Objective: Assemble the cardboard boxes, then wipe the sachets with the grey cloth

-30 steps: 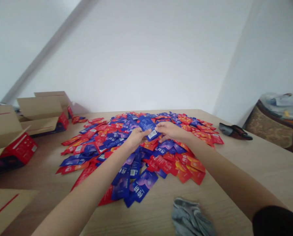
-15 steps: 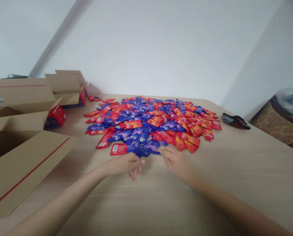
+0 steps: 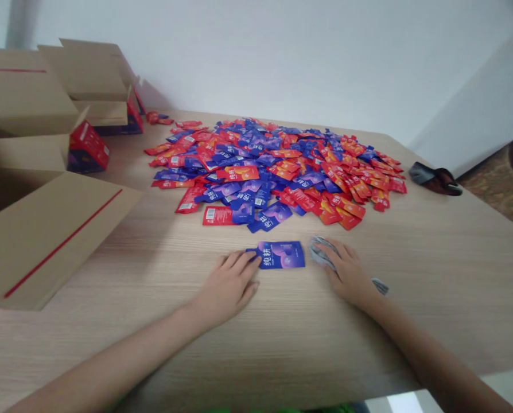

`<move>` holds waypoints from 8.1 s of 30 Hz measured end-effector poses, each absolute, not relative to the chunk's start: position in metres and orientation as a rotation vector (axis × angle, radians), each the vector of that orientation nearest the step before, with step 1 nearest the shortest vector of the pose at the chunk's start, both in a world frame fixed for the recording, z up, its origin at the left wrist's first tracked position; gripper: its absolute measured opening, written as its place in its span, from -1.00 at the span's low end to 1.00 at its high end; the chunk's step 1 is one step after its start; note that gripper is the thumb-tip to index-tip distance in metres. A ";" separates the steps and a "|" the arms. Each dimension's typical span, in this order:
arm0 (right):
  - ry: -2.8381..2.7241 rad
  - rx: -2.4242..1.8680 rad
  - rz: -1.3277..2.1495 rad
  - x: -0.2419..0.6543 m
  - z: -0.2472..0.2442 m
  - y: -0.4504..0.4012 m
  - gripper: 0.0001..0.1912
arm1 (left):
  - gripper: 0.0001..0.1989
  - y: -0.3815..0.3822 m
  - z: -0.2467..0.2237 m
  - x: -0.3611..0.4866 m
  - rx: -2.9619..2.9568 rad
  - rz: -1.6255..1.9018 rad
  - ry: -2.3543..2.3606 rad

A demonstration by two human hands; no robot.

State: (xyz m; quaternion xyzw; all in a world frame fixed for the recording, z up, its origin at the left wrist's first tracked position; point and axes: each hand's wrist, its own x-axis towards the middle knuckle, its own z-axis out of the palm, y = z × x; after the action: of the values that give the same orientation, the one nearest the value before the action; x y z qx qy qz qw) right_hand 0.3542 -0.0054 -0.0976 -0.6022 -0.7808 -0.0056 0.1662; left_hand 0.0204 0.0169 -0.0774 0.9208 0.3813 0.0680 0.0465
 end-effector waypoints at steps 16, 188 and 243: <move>-2.385 -1.642 -0.047 0.221 -0.089 0.024 -0.58 | -0.43 0.014 -0.078 0.029 2.713 0.259 1.192; -2.120 -1.925 -0.128 0.265 -0.087 -0.008 -0.60 | -0.50 -0.008 -0.077 0.056 2.832 0.126 1.121; -2.022 -1.689 0.095 0.306 -0.083 0.006 -0.70 | -0.55 0.028 -0.051 0.095 2.799 -0.126 1.501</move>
State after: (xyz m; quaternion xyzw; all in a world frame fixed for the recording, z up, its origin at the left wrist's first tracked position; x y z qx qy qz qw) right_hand 0.3058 0.0064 -0.0834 -0.6204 -0.7426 0.0347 0.2501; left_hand 0.0951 0.0279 -0.0510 0.8804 0.4721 -0.0395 -0.0183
